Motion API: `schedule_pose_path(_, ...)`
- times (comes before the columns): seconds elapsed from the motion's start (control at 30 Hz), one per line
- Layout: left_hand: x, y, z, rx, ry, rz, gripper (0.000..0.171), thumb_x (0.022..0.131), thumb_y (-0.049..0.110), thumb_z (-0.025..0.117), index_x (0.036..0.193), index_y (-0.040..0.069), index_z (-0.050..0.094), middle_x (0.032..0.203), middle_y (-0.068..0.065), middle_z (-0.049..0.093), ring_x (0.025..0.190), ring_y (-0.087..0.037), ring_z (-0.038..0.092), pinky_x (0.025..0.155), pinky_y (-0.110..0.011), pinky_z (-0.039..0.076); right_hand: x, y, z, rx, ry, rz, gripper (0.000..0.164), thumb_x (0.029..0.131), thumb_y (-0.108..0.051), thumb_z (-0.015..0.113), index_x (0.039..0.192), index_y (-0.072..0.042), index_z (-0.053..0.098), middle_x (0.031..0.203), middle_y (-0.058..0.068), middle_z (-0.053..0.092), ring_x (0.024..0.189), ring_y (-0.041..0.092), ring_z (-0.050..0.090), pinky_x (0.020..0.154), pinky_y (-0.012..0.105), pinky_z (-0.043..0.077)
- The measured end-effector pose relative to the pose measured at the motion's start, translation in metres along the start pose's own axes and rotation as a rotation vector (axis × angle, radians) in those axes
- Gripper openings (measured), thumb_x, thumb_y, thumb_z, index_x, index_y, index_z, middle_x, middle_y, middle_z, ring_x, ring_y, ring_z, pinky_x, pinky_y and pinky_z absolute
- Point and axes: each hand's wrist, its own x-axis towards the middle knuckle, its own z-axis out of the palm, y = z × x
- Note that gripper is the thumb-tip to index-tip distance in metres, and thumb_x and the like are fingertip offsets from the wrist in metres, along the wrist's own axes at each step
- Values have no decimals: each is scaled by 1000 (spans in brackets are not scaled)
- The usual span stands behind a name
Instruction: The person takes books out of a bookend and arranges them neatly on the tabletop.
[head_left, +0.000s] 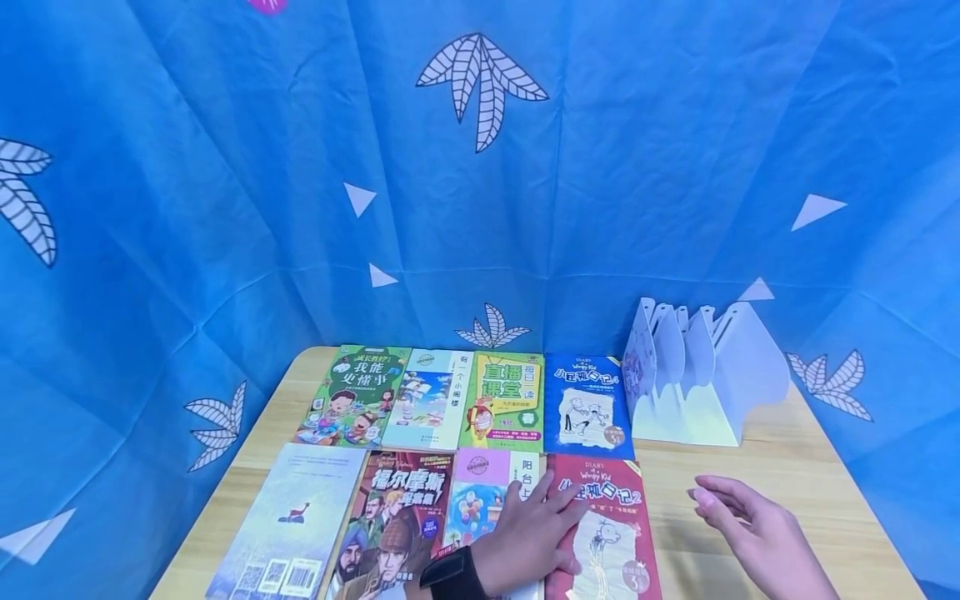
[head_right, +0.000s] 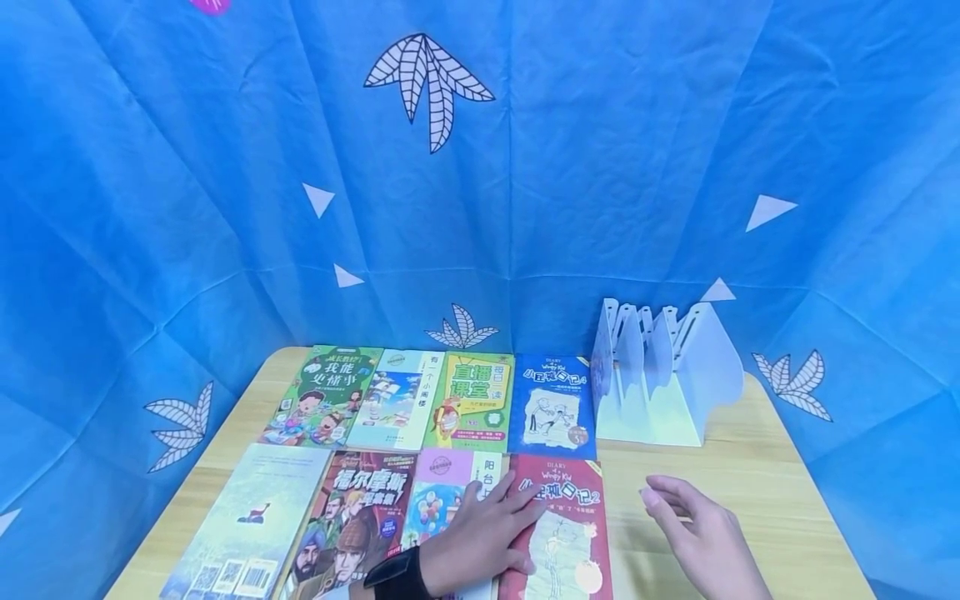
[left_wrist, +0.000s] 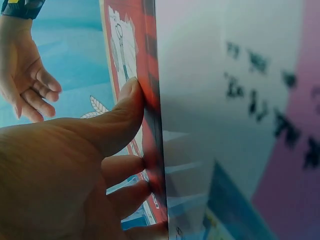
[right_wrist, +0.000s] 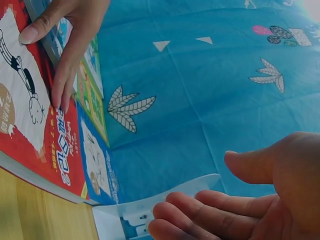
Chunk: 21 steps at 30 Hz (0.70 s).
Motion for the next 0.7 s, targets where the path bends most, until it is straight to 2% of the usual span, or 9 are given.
schedule_pose_path(0.2, 2, 1, -1, -10, 20, -9, 79, 86, 57, 74, 157, 41, 42, 168, 16, 35, 161, -36, 23, 117, -71, 33, 2, -4, 1, 16, -7, -12, 69, 105, -54, 53, 147, 0, 53, 133, 16, 72, 109, 20, 76, 86, 36, 63)
schedule_pose_path(0.47, 2, 0, -3, 6, 1, 22, 77, 91, 57, 70, 159, 37, 40, 169, 12, 34, 163, -27, 20, 124, -66, 28, 4, -6, 4, 22, -13, -22, 66, 105, -51, 55, 147, 1, 53, 132, 17, 72, 112, 26, 75, 87, 40, 64)
schedule_pose_path(0.53, 1, -3, -5, 21, 26, 41, 71, 93, 57, 69, 156, 36, 45, 168, 8, 38, 161, -29, 25, 123, -63, 33, 4, -7, 5, 24, -8, -35, 66, 105, -52, 55, 146, 0, 55, 132, 17, 72, 113, 29, 74, 86, 40, 64)
schedule_pose_path(0.6, 0, -8, -9, 33, 77, 65, 63, 94, 55, 69, 151, 34, 53, 164, 4, 45, 156, -29, 36, 120, -59, 40, 4, -8, 5, 17, 19, -61, 62, 104, -52, 57, 141, -2, 60, 128, 16, 74, 111, 29, 75, 84, 37, 64)
schedule_pose_path(0.7, 0, -20, -21, 7, 173, 98, 46, 98, 49, 67, 139, 28, 65, 148, 2, 62, 139, -22, 57, 112, -45, 52, 6, -12, 7, -9, 104, -115, 46, 100, -48, 66, 123, -8, 71, 111, 9, 79, 96, 17, 76, 74, 27, 61)
